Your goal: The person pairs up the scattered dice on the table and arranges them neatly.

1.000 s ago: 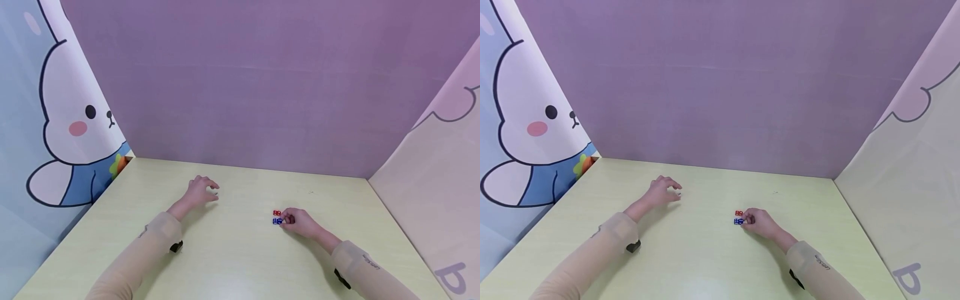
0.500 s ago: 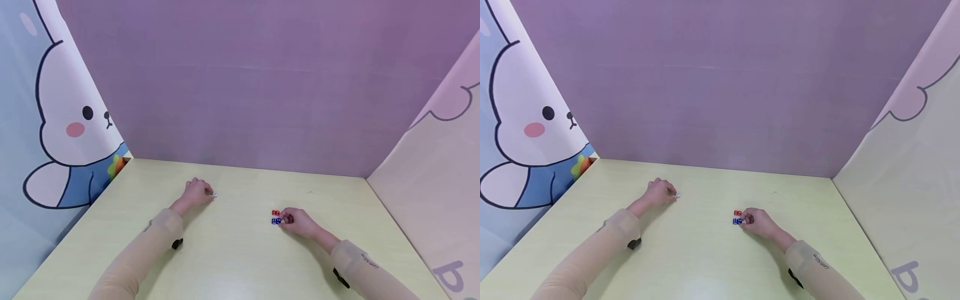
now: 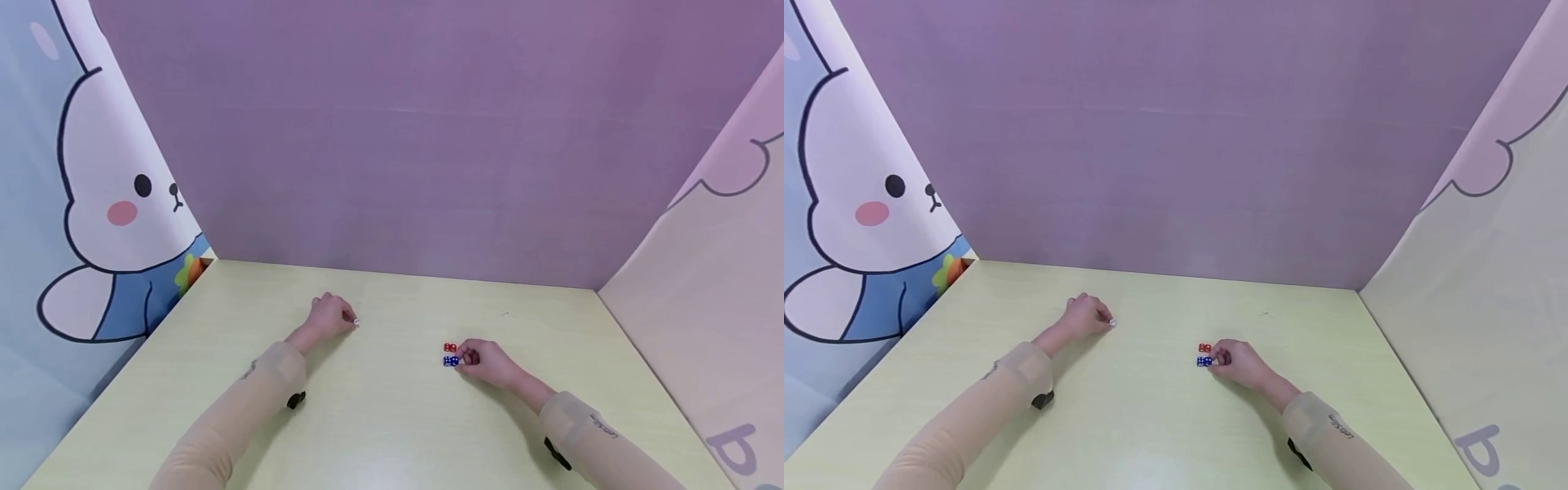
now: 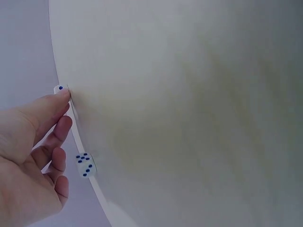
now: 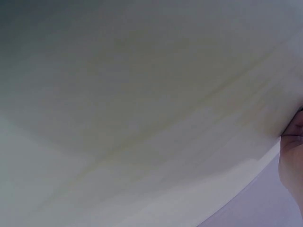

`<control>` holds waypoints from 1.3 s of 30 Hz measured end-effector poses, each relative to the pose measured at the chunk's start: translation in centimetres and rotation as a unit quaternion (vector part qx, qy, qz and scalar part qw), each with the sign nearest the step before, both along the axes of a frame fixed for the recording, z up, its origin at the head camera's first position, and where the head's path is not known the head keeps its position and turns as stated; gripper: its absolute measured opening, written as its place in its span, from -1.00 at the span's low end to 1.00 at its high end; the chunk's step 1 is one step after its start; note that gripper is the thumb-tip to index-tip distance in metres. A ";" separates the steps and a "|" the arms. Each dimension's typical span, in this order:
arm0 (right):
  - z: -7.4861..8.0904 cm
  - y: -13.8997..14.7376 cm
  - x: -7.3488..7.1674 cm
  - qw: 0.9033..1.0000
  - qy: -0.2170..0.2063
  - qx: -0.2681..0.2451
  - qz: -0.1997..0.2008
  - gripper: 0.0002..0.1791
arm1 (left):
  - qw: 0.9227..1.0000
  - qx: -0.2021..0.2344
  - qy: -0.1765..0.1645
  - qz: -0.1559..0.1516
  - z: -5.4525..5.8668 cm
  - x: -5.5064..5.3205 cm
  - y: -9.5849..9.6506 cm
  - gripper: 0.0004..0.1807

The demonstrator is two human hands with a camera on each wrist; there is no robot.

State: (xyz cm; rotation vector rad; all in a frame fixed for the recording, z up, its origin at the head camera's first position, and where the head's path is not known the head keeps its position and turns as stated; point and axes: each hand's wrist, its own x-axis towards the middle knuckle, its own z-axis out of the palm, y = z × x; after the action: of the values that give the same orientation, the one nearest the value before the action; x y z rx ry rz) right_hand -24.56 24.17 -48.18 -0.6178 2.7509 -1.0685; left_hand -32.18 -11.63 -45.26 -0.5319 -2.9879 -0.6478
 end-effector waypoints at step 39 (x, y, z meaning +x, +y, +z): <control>0.8 0.9 1.6 1.000 -0.010 -0.004 -0.001 -0.81 | 0.997 0.007 -0.014 -0.079 0.3 5.6 4.9 -0.92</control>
State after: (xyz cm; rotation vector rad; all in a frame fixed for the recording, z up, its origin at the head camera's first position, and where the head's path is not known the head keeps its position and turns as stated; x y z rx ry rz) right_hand -22.97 25.07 -47.42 -0.6031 2.7326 -1.0809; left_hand -26.61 -6.70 -44.96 -0.7717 -2.9856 -0.6920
